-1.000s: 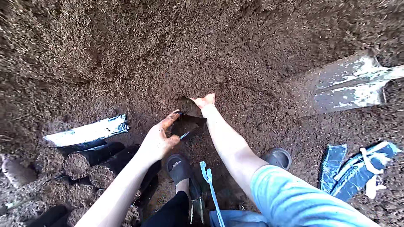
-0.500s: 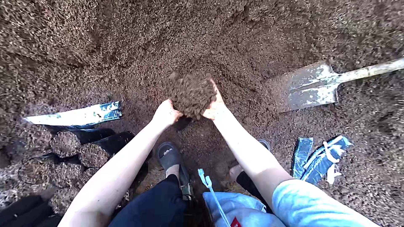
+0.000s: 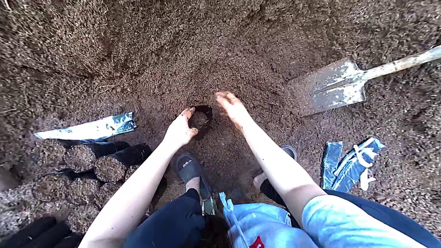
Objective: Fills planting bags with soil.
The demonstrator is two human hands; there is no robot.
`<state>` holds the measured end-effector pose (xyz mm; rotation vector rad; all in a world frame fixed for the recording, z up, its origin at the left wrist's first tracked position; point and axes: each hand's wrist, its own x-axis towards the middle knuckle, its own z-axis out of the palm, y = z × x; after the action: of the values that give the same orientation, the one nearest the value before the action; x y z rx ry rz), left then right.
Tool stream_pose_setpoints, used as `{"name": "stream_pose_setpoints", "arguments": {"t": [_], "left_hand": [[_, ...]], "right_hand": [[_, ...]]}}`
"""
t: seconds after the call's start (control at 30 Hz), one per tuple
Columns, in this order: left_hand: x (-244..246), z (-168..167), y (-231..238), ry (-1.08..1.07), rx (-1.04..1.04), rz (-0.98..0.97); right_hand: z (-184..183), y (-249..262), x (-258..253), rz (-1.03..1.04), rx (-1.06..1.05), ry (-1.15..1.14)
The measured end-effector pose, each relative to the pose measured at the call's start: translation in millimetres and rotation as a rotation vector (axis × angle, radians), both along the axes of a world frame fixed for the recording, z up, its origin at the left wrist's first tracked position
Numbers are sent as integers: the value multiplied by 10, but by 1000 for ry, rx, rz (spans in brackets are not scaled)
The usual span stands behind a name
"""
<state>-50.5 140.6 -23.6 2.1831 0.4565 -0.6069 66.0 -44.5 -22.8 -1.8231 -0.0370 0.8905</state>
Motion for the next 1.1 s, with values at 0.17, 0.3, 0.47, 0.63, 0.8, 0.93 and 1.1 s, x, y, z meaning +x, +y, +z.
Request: {"name": "stream_pose_setpoints", "arguments": {"t": [0.17,0.3,0.47,0.63,0.8,0.93,1.1], "left_hand": [[180,60,-11,114,-104,-8],[229,201,-55,54,-120,-47],[227,63,106,-16,-13,-49],[232,-5,115,12,-1,-69],[433,24,122,1,-102,-66],[591,9,64,-49,-136,-79],[595,71,-108,-10,-79,-8]], "right_hand": [[-1240,-283,-23,-678,247,697],[-1433,114,257,-1082,688,644],[-1492,582,778,-1240,1044,675],[-1741,619,918,-1268,1015,670],[-1457,223,777,-1002,1021,718],[-525,10,522,-893,745,634],[-94,-74,180,-620,770,673]]}}
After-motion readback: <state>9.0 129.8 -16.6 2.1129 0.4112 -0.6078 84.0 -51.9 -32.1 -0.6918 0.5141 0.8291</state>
